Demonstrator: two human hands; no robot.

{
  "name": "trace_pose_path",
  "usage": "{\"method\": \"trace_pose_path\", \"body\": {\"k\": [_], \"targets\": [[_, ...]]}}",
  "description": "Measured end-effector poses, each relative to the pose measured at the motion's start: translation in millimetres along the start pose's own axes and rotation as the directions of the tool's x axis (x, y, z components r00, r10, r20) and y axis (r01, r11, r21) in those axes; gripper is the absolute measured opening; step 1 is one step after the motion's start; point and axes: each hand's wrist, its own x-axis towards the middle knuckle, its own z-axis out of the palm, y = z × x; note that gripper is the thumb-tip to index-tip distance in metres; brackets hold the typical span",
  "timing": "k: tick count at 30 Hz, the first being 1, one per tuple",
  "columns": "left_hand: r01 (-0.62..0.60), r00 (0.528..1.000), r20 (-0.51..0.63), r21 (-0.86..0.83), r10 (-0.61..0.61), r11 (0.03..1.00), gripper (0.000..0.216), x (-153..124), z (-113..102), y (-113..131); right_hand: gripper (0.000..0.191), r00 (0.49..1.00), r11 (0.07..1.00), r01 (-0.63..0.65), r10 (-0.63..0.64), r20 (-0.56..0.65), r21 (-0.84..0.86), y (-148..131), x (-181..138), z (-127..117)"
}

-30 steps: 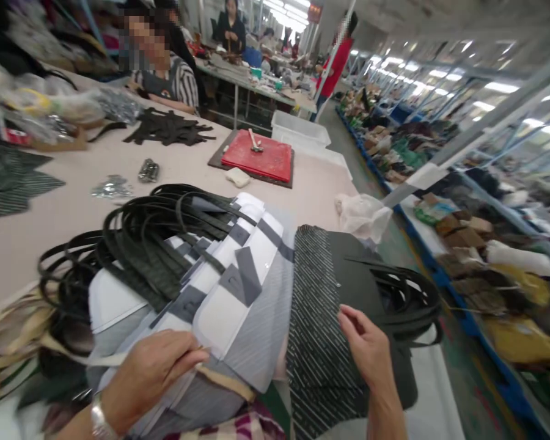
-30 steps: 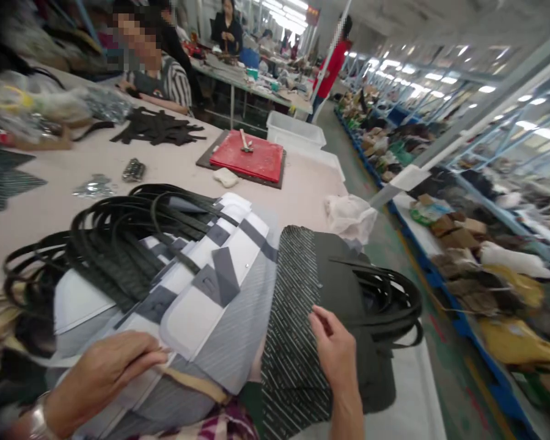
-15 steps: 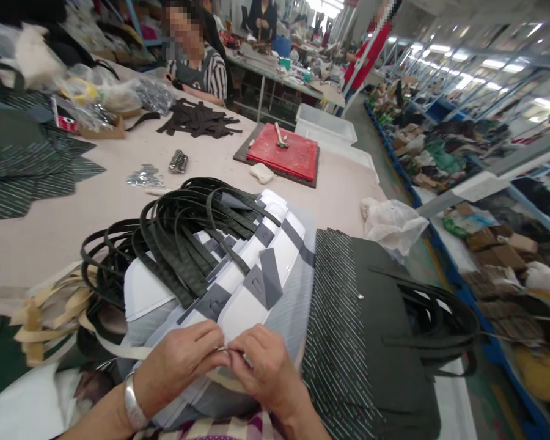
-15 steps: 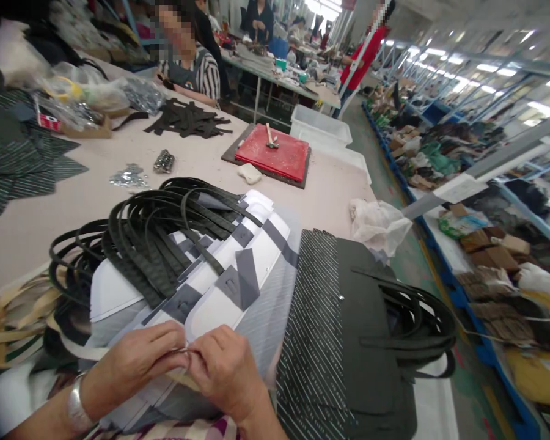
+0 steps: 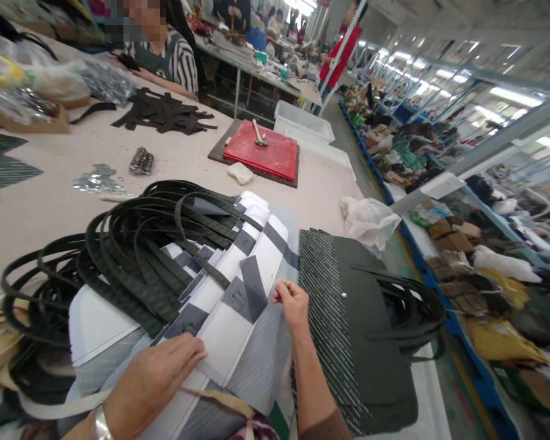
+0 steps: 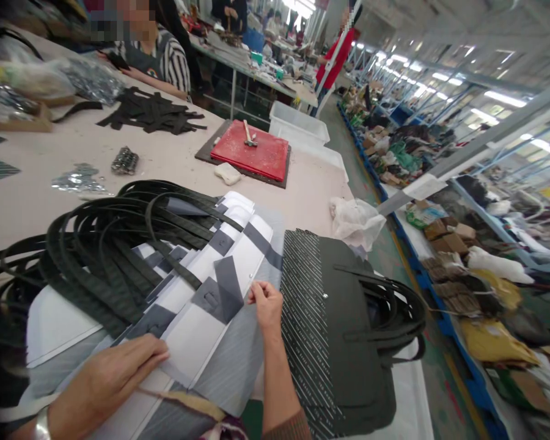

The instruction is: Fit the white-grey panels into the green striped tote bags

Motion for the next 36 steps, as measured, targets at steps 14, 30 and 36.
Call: {"method": "trace_pose_path", "body": {"k": [14,30,36], "targets": [[-0.004,0.998,-0.063,0.128,0.013,0.992,0.039,-5,9,-3,0.028,0.986,0.984,-0.12,0.134,0.099,-0.135,26,52,14],[0.002,1.0,0.013,-0.001,-0.002,1.0,0.034,-13,4,-6,0.024,0.988,0.919,0.102,-0.138,-0.067,-0.38,-13,33,7],[0.001,0.997,0.082,-0.005,-0.001,1.0,0.032,-18,-4,2,0.029,0.73,0.575,0.683,-0.541,0.417,-0.45,-51,-27,95]]}}
